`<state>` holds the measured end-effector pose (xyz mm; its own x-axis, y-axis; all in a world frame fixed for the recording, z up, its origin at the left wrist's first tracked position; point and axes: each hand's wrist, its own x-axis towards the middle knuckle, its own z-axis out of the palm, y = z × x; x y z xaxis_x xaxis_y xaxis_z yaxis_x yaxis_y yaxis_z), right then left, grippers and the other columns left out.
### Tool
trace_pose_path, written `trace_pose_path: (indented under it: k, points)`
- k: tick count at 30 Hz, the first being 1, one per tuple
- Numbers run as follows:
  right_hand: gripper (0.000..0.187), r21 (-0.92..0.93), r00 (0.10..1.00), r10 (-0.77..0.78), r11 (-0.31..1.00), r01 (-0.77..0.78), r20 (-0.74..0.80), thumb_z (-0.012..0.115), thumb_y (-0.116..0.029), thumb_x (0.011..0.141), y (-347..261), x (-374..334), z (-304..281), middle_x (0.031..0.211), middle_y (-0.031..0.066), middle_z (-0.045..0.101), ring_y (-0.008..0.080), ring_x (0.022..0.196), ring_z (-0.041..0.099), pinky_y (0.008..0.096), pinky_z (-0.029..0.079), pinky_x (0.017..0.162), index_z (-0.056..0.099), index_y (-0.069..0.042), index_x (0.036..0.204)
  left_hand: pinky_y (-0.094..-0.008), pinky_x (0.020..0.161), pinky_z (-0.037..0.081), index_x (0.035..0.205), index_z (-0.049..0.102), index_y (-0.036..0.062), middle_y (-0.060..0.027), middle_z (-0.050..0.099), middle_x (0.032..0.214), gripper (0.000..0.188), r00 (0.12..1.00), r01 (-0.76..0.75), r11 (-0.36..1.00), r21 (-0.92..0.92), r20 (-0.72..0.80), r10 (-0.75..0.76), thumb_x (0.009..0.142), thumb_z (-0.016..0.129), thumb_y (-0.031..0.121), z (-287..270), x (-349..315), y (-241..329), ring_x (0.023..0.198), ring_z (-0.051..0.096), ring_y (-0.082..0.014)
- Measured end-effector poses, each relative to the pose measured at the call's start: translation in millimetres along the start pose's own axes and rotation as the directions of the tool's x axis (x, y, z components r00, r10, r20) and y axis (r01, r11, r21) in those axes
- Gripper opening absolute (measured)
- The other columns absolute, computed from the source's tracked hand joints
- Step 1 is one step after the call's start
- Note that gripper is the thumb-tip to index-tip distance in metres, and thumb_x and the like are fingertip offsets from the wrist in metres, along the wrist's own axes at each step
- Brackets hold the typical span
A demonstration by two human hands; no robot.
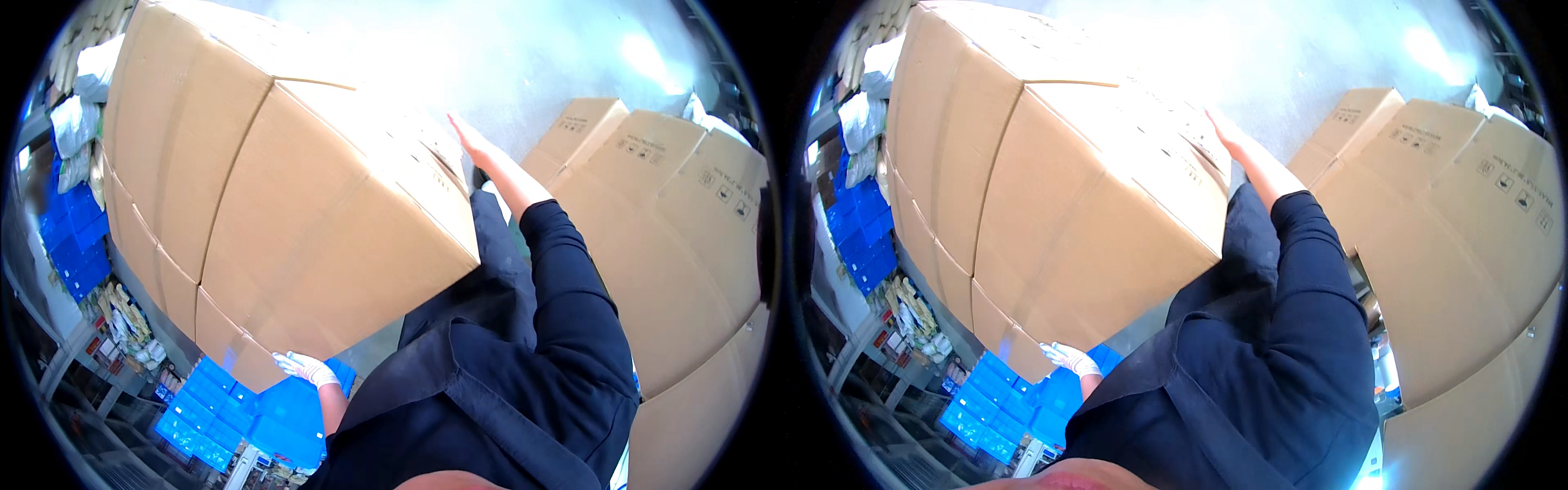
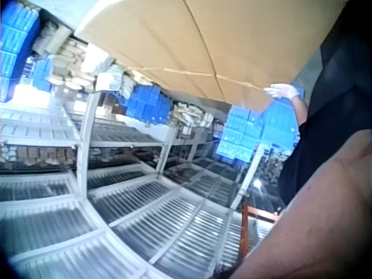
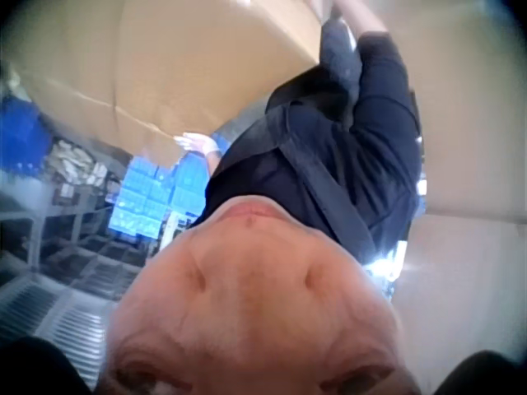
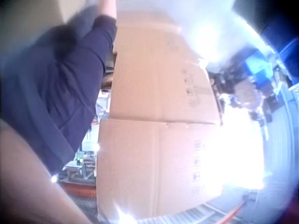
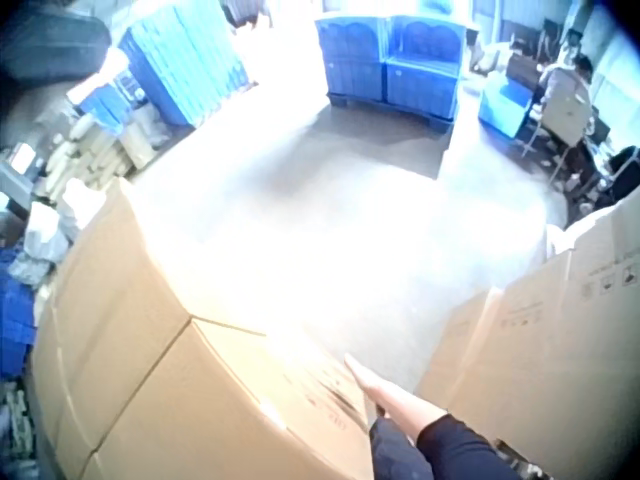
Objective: The person repeatedly picks up blue plastic spools, stacks them, and places them into a cardboard box. They close the box and use a handheld tape dispenser to seal it. The person then moves the sealed box and continues handling additional spools.
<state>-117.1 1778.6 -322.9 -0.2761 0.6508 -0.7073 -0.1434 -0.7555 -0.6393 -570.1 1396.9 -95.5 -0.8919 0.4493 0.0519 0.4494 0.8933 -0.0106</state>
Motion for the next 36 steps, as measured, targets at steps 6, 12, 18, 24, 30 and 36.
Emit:
trace_pose_path:
  k: [6, 12, 18, 24, 30, 36]
  points:
    - [0.083, -0.005, 0.973, -0.173, 0.985, 0.174, -0.156, 0.027, -0.070, 0.094, -91.3, 89.1, 15.0, 0.161, 0.0029, 0.015, 0.0210, 0.148, 0.009, 0.0434, 0.011, 0.118, 0.022, -0.012, 0.153, -0.0425, 0.120, 0.002, 0.154, 0.015, 0.0076, -0.0137, 0.015, 0.160, 0.062, 0.999, -0.033, 0.999, -0.004, 0.038, 0.033, 0.104, 0.019, 0.044, -5.6, 0.3, 14.5, 0.148, 0.009, -0.0304]
    - [0.078, -0.290, 0.857, -0.489, 0.807, 0.514, 0.159, 0.028, -0.063, 0.097, -220.9, 127.0, 181.5, 0.158, 0.0114, 0.021, 0.0251, 0.147, 0.016, 0.0404, 0.014, 0.118, 0.027, -0.007, 0.151, -0.0448, 0.120, 0.001, 0.153, 0.014, 0.0054, -0.0182, 0.014, 0.159, 0.067, 1.000, 0.009, 1.000, 0.007, 0.025, -0.009, 0.102, 0.018, 0.049, -3.0, -12.0, 5.5, 0.147, 0.010, -0.0330]
    - [0.064, -0.407, 0.878, -0.371, 0.783, 0.470, 0.301, 0.031, -0.048, 0.102, -190.4, 151.0, 199.6, 0.156, 0.0155, 0.027, 0.0283, 0.146, 0.020, 0.0363, 0.019, 0.118, 0.031, -0.004, 0.149, -0.0464, 0.120, 0.004, 0.153, 0.016, 0.0053, -0.0200, 0.014, 0.159, 0.064, 0.997, 0.048, 0.994, 0.099, 0.056, -0.054, 0.102, 0.022, 0.044, -7.1, -33.4, -3.3, 0.147, 0.011, -0.0358]
    - [0.075, 0.153, 0.949, -0.143, 0.970, 0.191, -0.280, 0.031, -0.059, 0.098, -74.3, 87.7, 28.4, 0.162, 0.0065, 0.013, 0.0233, 0.148, 0.012, 0.0398, 0.010, 0.118, 0.015, -0.013, 0.155, -0.0511, 0.117, 0.009, 0.153, 0.020, 0.0097, -0.0187, 0.017, 0.158, 0.061, 0.997, 0.067, 0.993, 0.098, 0.018, -0.069, 0.101, 0.025, 0.042, -12.9, -3.1, 11.1, 0.144, 0.015, -0.0418]
    - [0.035, 0.122, 0.743, 0.108, 0.992, -0.036, -0.660, 0.045, -0.044, 0.098, 89.2, -135.3, -73.5, 0.062, -0.0044, 0.040, 0.0088, 0.045, 0.036, 0.0228, 0.028, 0.038, 0.052, -0.013, 0.084, -0.0563, 0.112, 0.017, 0.152, 0.023, 0.0078, -0.0185, 0.018, 0.158, 0.063, 0.997, -0.041, 0.927, 0.372, 0.083, 0.011, 0.100, 0.029, 0.043, -32.8, 14.9, 59.2, 0.142, 0.020, -0.0430]
    - [0.025, -0.240, 0.665, -0.149, 0.970, -0.046, -0.732, 0.055, -0.026, 0.095, 143.3, -350.3, -38.1, 0.083, 0.0001, 0.062, 0.0108, 0.075, 0.056, 0.0271, 0.047, 0.068, 0.064, -0.006, 0.105, -0.0579, 0.115, 0.010, 0.153, 0.018, 0.0094, -0.0206, 0.006, 0.160, 0.070, 0.682, -0.729, 0.674, -0.119, -0.209, 0.701, 0.097, 0.046, 0.040, -25.2, -20.5, 131.0, 0.145, 0.007, -0.0459]
